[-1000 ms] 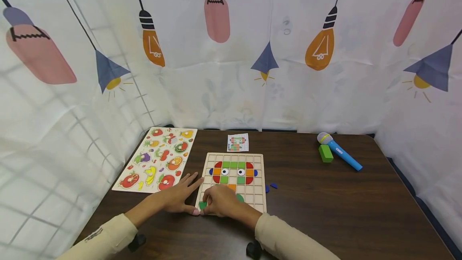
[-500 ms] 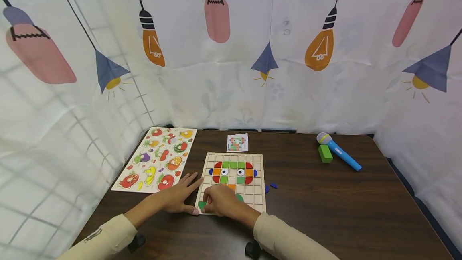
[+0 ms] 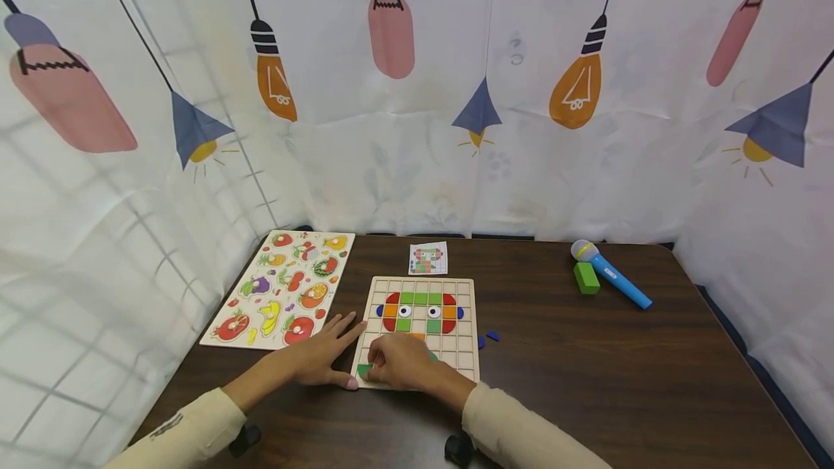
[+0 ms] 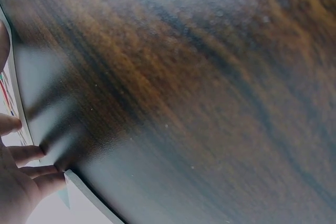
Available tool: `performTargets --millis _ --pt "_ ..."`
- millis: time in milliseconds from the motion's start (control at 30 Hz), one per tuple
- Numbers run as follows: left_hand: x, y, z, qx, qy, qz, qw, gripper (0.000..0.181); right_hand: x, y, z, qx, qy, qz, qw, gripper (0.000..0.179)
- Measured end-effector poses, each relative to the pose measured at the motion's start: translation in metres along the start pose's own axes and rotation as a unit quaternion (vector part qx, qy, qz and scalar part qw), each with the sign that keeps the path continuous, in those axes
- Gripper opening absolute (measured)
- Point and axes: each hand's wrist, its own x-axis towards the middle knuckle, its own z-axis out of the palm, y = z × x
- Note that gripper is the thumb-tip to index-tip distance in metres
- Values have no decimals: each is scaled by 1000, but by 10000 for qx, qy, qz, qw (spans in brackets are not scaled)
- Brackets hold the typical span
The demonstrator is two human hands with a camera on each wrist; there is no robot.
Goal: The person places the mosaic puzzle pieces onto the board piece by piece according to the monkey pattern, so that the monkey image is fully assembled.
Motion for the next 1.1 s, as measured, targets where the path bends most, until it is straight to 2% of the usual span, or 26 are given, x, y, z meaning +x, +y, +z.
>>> performTargets --millis 167,367,500,733,933,1100 --pt "0 2 0 -31 -60 -93 9999 104 -7 24 -21 476 12 -262 9985 18" --pt "1 4 -2 -54 -132 -193 9997 106 -28 74 -51 730 280 -327 9964 18" --pt "1 4 -3 -33 -142 -216 9997 106 -46 109 -70 812 430 -109 9957 20" --pt "0 4 -1 -30 -125 -227 9997 107 -81 159 -91 742 328 493 9955 22" --pt "1 4 -1 13 -150 -233 9996 107 -98 181 -97 463 275 616 9966 22" --pt "1 3 -3 11 -166 -215 9996 108 -100 184 -98 506 249 419 9975 25"
